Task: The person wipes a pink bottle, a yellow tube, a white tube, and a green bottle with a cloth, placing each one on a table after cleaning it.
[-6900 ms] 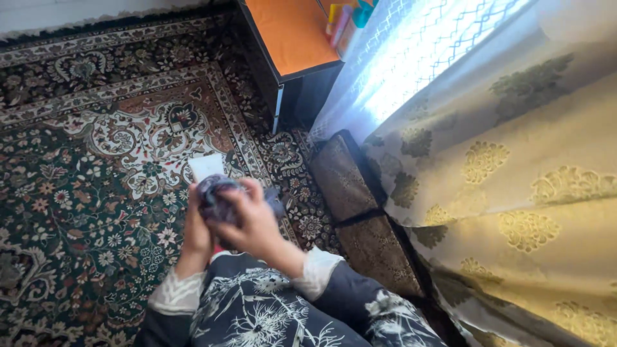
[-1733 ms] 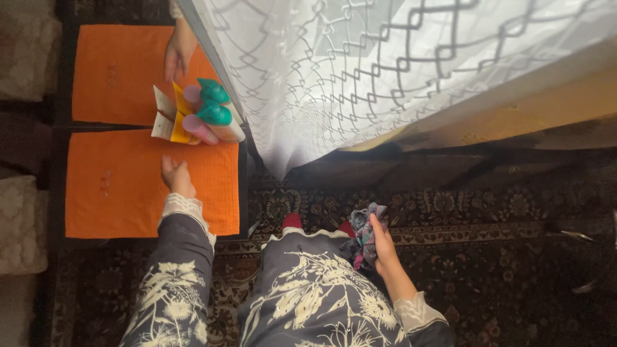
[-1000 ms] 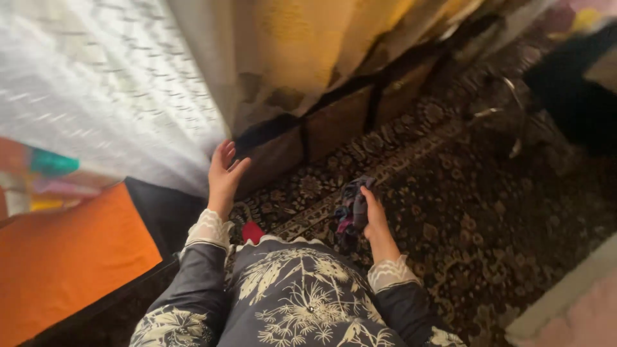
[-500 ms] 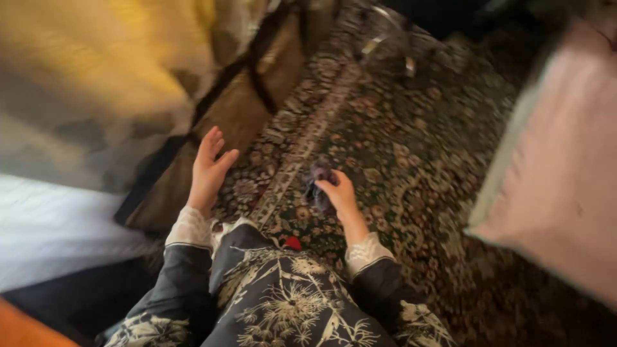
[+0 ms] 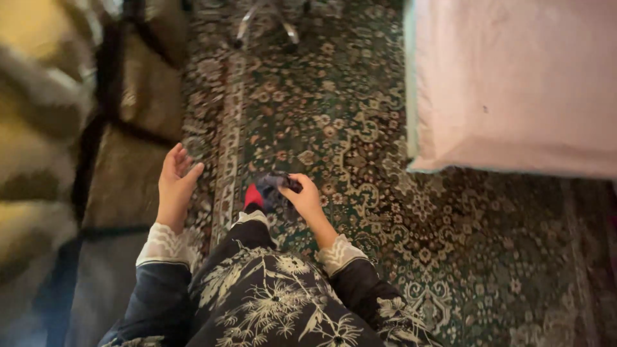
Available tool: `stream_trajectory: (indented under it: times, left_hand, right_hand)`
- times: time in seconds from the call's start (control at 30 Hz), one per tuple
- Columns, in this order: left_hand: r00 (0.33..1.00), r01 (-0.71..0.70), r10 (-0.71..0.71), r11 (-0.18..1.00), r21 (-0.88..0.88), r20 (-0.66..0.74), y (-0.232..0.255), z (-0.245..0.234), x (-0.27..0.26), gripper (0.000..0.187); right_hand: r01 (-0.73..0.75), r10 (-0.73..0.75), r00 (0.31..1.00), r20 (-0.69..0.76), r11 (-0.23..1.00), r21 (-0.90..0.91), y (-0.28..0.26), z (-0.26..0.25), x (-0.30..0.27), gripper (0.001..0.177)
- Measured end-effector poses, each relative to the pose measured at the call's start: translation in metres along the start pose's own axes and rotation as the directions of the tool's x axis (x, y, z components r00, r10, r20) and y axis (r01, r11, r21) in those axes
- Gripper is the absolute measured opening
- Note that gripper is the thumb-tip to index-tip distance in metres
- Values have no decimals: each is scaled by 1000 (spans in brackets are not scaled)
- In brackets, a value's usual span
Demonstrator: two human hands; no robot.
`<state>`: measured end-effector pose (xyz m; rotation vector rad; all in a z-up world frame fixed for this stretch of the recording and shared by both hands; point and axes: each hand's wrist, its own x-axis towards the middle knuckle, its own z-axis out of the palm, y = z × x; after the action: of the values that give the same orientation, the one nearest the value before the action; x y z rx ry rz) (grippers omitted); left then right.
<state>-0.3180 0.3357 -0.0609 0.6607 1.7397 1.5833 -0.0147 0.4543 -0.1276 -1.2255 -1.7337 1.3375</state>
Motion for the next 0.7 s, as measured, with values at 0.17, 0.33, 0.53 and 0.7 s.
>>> stream_trajectory:
  times: [0.17, 0.33, 0.53, 0.7]
  left_hand:
    - [989, -10, 14, 1000, -25, 148, 29, 56, 97, 75]
    - [952, 30, -26, 1000, -9, 306, 56, 105, 181, 72]
    - [907, 12, -26, 999, 35, 420, 60, 173, 252, 69]
    - [873, 76, -107, 994, 84, 476, 60, 240, 293, 65]
  right_hand:
    - [20, -38, 980, -194, 996, -92, -27, -18, 77, 34]
    - [235, -445, 842, -306, 813, -533, -74, -42, 145, 26]
    - [103, -401, 781, -479, 839, -534, -121, -67, 204, 20]
    - [37, -332, 814, -476, 848, -528, -133, -109, 256, 24]
